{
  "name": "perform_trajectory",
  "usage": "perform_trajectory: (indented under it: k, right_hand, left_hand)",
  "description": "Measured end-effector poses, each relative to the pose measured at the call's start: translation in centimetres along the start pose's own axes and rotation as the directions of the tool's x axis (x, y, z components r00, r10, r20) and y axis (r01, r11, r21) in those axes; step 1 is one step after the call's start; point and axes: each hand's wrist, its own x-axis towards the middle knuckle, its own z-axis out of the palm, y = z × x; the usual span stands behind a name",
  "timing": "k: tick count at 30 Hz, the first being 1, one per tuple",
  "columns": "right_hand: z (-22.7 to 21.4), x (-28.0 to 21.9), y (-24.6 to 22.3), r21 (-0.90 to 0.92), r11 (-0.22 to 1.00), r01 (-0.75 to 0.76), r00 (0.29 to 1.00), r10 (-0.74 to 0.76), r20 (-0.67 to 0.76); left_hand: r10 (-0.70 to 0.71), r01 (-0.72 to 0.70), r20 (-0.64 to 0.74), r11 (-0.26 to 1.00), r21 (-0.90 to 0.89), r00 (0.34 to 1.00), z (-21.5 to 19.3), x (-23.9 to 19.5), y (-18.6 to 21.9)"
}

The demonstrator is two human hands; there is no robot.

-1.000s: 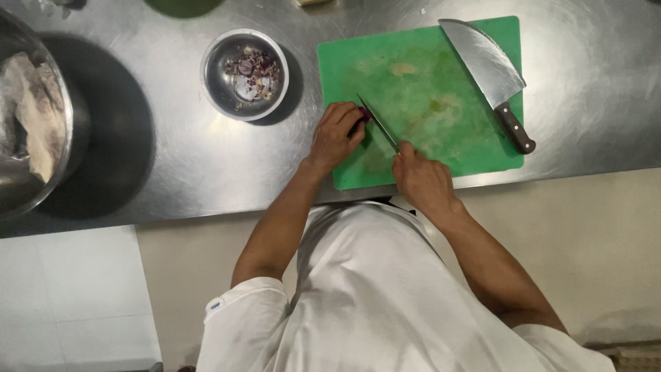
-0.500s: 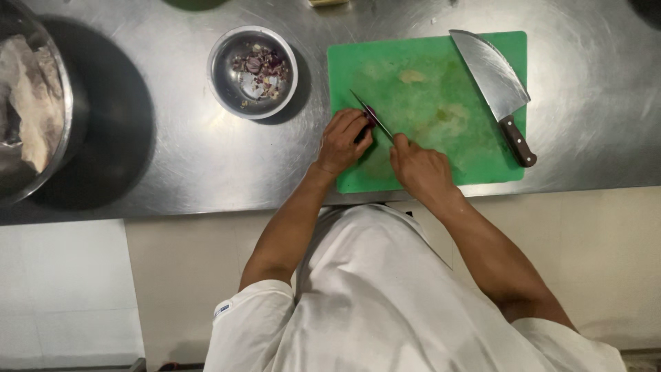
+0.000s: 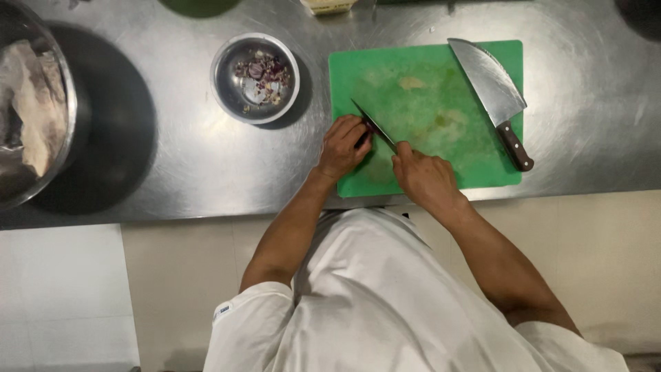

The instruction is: The person retrieves a bowl of chopped shallots from a refrigerator, then finely chops shallots and an onion on a green cutting board using a knife. The chopped pieces are transferred into a metal bowl.

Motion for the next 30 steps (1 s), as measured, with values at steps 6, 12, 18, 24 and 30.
perform_trajectory:
  k: [6,12,18,24,30]
  right_hand:
    - [2.3,0.6,-0.6,-0.001,1.000,-0.024,1.000,0.024,0.014]
    - [1.0,0.5,0.1,0.041,0.999,-0.017,0.999,0.019,-0.045]
    - [-0.9,-2.6,0.4,-0.028,0.998,-0.051,0.981,0.045,-0.187]
    - [-0.2,-3.5,1.1,-0.018,0.994,-0.110,0.958,0.101,-0.267]
    - [0.0,-4.4,1.6,0.012,0.994,-0.110,0.963,0.109,-0.248]
  left_hand:
    - [-0.012,0.012,0.003,1.000,0.008,1.000,0.2,-0.5,-0.2]
    - [0.003,-0.003,0.036,1.000,0.012,0.999,-0.1,-0.4,-0.2]
    - [-0.044,0.071,0.314,0.995,-0.076,0.948,-2.5,2.5,-0.5]
    - [-0.093,0.122,0.697,0.993,0.009,0.711,-2.7,4.9,-1.0]
    - [-0.108,0.120,0.379,0.993,-0.008,0.919,-3.3,4.0,2.5]
